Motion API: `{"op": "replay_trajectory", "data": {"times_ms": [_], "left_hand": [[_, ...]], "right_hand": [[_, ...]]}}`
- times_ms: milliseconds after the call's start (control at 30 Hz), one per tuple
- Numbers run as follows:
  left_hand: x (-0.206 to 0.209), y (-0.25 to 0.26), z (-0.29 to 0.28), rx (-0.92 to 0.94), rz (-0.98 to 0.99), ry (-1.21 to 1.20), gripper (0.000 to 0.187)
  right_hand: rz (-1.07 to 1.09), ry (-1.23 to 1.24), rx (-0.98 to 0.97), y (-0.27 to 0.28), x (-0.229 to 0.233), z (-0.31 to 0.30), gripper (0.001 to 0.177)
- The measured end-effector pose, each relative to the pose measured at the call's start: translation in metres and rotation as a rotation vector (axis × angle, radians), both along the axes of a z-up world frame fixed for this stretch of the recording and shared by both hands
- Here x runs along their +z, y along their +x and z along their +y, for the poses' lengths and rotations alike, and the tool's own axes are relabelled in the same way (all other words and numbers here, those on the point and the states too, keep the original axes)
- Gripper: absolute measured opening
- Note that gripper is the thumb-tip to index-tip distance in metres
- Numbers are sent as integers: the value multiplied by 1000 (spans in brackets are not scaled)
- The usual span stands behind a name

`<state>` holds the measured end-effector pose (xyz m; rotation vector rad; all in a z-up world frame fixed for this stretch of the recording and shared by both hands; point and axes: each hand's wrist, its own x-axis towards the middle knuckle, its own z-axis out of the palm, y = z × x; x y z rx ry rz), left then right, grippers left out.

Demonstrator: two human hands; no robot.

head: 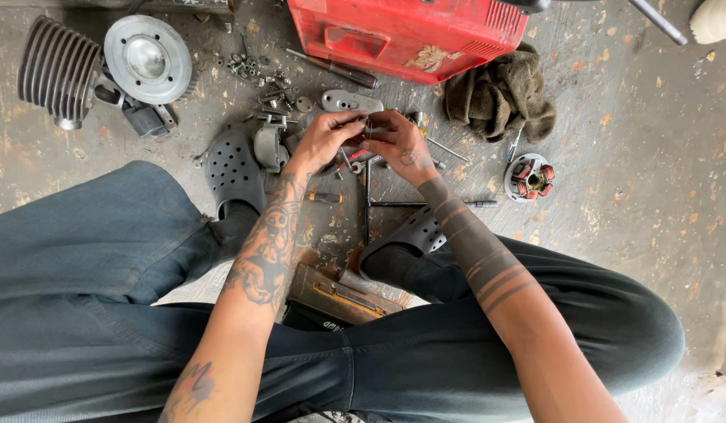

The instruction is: The person sits on the workshop floor in front of a motorcycle engine resting on a red stand. They use a T-handle wrench to loosen bolts on the engine cover, set the wrench down, handle small engine parts and fasteners from the floor, then lift and reposition the engine crankcase with both hands.

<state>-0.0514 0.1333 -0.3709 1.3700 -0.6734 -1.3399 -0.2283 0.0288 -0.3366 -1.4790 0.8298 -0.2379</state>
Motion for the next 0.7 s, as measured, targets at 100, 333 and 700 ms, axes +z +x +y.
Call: {"op": "replay_trajectory", "data": {"times_ms": [100,333,700], "left_hand": [[10,1,1,-69,-76,-9,37],[2,6,1,-81,-164,32,31],[16,2,12,-160,-241,156,25]], "right_hand": [[83,-82,56,0,-5,-1,56],[142,-90,73,-2,-5,-1,52],[287,-167,140,-5,-2,7,48]]}}
